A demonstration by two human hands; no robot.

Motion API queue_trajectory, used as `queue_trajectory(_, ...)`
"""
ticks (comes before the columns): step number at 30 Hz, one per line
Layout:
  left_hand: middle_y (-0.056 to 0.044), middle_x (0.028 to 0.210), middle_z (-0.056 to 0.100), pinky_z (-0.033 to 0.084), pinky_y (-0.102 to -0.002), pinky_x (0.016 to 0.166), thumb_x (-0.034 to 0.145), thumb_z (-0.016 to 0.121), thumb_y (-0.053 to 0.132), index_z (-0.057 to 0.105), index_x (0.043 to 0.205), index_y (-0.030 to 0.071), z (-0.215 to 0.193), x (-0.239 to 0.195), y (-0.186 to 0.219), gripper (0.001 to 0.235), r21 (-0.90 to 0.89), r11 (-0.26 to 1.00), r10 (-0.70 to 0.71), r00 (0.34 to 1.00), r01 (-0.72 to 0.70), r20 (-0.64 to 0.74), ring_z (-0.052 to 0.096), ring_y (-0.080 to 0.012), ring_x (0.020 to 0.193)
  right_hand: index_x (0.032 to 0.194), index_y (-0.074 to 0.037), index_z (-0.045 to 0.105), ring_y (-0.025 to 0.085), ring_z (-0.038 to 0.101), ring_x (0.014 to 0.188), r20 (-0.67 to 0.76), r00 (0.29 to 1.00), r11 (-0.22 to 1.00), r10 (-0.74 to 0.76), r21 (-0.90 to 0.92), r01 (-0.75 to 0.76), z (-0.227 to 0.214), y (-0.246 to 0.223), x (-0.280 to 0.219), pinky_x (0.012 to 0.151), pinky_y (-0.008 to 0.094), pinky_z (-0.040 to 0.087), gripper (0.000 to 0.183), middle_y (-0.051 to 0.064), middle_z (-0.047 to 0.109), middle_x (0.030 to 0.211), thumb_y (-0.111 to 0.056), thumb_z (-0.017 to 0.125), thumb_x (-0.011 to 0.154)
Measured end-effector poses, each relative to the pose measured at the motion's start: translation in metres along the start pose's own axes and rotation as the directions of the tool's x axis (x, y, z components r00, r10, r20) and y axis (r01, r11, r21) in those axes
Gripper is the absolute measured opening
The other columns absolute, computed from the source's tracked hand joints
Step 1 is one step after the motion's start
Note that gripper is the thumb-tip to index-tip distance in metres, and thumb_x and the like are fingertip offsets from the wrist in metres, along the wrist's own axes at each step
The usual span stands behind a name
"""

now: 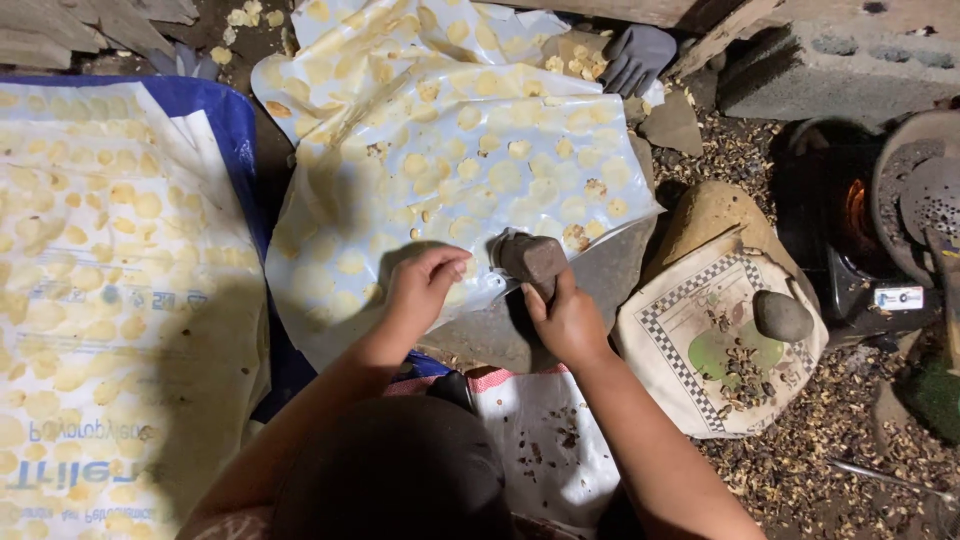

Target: The person grinds roasted cassava nuts on a stone grinder using a stone pestle, then uses a hammer to flatten the nuts on a white sheet. They also stir the nuts in a pan on a portable gas stove.

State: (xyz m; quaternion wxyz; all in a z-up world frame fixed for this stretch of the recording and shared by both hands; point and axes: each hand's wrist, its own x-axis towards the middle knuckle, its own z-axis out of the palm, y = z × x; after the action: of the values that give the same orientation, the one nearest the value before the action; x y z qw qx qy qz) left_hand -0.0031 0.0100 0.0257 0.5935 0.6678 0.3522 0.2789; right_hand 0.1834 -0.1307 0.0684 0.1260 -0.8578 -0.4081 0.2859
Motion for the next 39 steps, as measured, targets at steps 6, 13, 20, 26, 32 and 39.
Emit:
queue_trajectory(6,-0.005,0.106,0.078,0.061,-0.040,0.082,0.105,0.059,0.028,0.067,0.111,0.017,0.014,-0.001,-0.020,0.015,0.376,0.920,0.149,0.986,-0.111,-0.074,0.076,-0.0270,0.096,0.130,-0.004,0.048,0.054,0.068,0.100,0.039,0.998,0.995,0.054,0.077,-0.057,-0.013,-0.008,0.006,0.085,0.062,0.057,0.061,0.036,0.069,0.096,-0.054,0.057,0.097)
queue_trajectory(13,-0.018,0.110,0.075,0.051,-0.053,0.102,0.100,0.060,0.011,0.056,0.103,0.009,0.014,-0.021,0.008,0.005,0.421,0.655,0.383,0.756,-0.627,0.531,0.070,-0.0377,0.113,0.122,-0.002,0.055,0.055,0.066,0.103,-0.067,0.991,0.977,0.116,0.186,-0.102,-0.038,-0.006,0.023,0.088,0.065,0.052,0.055,0.038,0.069,0.096,-0.051,0.060,0.097)
queue_trajectory(20,-0.008,0.093,0.080,0.057,-0.045,0.086,0.091,0.071,0.008,0.077,0.095,0.020,0.021,-0.021,0.000,0.014,0.053,0.935,0.327,0.909,-0.351,0.258,0.074,-0.0375,0.092,0.128,-0.001,0.049,0.057,0.066,0.103,-0.065,0.994,0.995,0.083,0.056,-0.079,-0.012,0.025,0.039,0.090,0.066,0.052,0.060,0.038,0.069,0.100,-0.053,0.057,0.099)
queue_trajectory(26,0.004,0.090,0.071,0.056,-0.037,0.077,0.096,0.068,0.028,0.076,0.101,0.027,0.027,-0.010,-0.043,0.009,0.664,0.635,0.418,0.899,-0.395,0.135,0.071,-0.0233,0.084,0.114,-0.006,0.057,0.054,0.067,0.086,-0.257,0.966,0.972,0.005,0.228,0.056,-0.062,-0.018,-0.011,0.068,0.064,0.047,0.041,0.033,0.065,0.073,-0.040,0.070,0.095)
queue_trajectory(32,-0.001,0.080,0.067,0.053,-0.041,0.079,0.092,0.075,0.030,0.074,0.096,0.022,0.033,-0.008,-0.039,0.009,0.711,0.565,0.460,0.875,-0.418,0.150,0.068,-0.0254,0.081,0.058,-0.017,0.062,0.025,0.063,0.044,-0.648,0.704,0.782,-0.290,0.263,0.565,-0.081,-0.044,-0.066,0.043,0.032,0.046,0.027,0.007,0.062,0.048,-0.015,0.061,0.085)
queue_trajectory(39,-0.002,0.097,0.066,0.053,-0.040,0.085,0.091,0.075,0.017,0.073,0.103,0.020,-0.020,0.000,0.005,0.013,0.835,0.512,0.501,0.860,-0.202,-0.099,0.065,-0.0262,0.096,0.114,0.006,0.058,0.045,0.074,0.071,-0.175,0.946,0.947,-0.273,-0.220,0.233,0.060,0.012,-0.024,0.062,0.058,0.060,0.057,0.030,0.071,0.078,-0.048,0.062,0.095)
